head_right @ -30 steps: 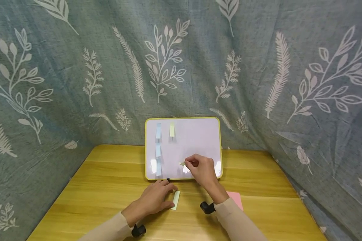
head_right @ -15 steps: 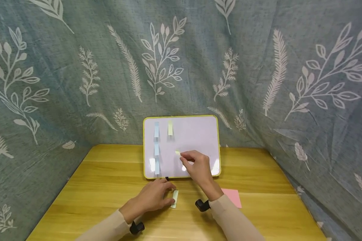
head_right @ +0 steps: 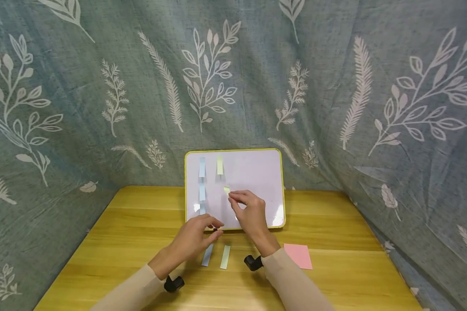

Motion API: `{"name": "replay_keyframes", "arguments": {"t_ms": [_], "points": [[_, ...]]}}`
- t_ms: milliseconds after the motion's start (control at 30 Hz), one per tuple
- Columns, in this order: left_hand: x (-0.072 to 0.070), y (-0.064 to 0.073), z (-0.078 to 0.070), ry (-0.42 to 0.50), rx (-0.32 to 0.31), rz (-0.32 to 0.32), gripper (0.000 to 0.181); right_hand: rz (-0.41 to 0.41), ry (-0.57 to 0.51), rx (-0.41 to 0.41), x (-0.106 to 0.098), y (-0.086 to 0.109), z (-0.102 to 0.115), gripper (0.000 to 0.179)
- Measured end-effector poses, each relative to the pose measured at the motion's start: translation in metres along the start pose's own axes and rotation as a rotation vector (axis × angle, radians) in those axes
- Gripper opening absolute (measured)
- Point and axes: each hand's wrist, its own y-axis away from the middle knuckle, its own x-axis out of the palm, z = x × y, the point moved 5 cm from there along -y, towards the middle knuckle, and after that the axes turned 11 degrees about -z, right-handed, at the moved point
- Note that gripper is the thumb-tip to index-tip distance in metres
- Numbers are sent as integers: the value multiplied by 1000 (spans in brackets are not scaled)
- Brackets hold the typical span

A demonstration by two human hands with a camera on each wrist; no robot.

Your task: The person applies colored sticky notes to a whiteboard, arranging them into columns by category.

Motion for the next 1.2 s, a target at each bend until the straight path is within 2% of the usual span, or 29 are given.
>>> {"name": "replay_keyframes", "arguments": {"t_ms": [300, 467, 567, 700, 900, 1200], "points": [[-28, -27, 7, -14, 20, -228, 19, -52, 37, -28, 11, -1, 2, 14], [-41, -45, 15, -64, 25, -341, 23, -79, 26, -58, 19, -2, 4, 14], [-44, -56, 20, -111, 30, -384, 25, -91, 22, -67, 24, -3, 4, 14], [-46, -70, 25, -142, 21, -401, 30, -100, 39, -73, 30, -3, 4, 13], [-46, -87, 35, -172, -12, -376, 36, -114, 68, -60, 39, -4, 1, 12], [-46, -99, 43, -172, -23, -358, 39, -122, 76, -47, 44, -4, 1, 11]]}}
